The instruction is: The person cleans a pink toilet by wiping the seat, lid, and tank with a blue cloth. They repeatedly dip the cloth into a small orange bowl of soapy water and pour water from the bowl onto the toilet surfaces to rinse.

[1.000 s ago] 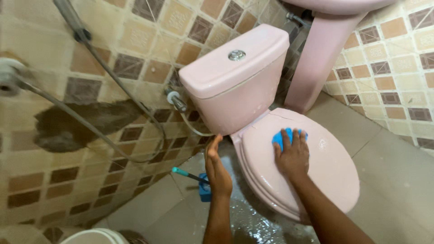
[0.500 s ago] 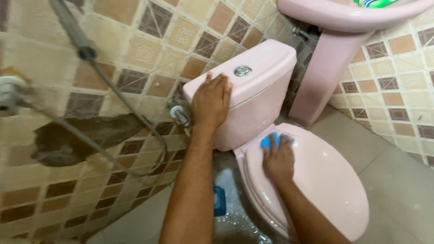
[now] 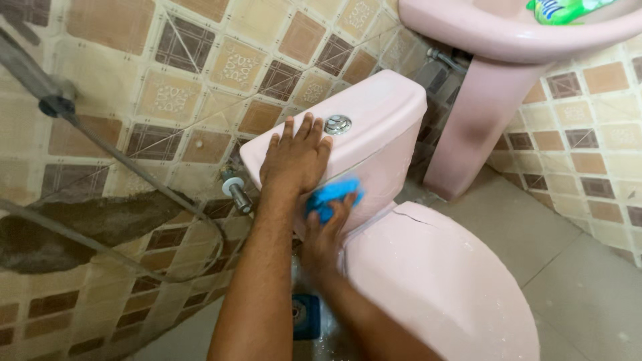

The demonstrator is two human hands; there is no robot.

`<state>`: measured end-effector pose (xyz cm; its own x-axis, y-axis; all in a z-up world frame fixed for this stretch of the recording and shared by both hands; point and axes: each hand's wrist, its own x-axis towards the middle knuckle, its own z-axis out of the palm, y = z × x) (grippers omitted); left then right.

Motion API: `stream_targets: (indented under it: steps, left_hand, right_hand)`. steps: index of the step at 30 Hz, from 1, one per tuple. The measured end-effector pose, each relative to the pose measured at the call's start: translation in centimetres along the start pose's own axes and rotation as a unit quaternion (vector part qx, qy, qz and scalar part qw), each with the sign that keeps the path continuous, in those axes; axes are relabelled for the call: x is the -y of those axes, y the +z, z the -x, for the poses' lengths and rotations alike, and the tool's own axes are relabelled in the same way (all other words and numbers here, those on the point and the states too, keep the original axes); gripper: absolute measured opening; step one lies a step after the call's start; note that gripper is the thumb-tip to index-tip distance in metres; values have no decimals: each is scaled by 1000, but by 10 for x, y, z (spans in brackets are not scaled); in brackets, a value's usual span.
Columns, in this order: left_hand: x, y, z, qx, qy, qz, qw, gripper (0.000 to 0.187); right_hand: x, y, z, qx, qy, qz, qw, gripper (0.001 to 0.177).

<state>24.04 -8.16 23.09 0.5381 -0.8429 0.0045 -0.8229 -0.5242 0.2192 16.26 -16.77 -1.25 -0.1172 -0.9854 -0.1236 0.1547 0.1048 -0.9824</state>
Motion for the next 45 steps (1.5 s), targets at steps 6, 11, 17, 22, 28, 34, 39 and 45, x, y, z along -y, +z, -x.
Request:
stream_targets:
  steps: [6,11,17,22,28,34,39,45]
  left_hand:
    - [-3,-3,2,6,-13,-21,1000,67]
    - [-17,1,-7,2,-23,-21,1000,77]
    - [-35,4,-21,-1,-21,-16,1000,80]
    - [-36,4,-21,7,-23,-12,1000,77]
    - [-38,4,-25,-8,-11,-12,1000,78]
    - [-36,4,-25,0,-9,-17,1000,78]
    - [-38,5,-23,-4,-8,-17,1000,78]
    - [-36,8,-21,-26,7,-16,1000,78]
  right_hand:
    - [57,8,-52,-31,-39,-14,999,55]
    - [47,-18,49,44,-128,97,986,60]
    - [75,-3,18,16,-316,125,940,73]
    - [68,-7,-91,38,79,-92,992,65]
    - [12,-20,-12,50,-32,49,997,73]
    - [85,4,-39,66,-309,130,940,67]
    - [93,-7,-144,129,49,1,990,69]
    - [48,-30,-137,205,148,-27,967,62]
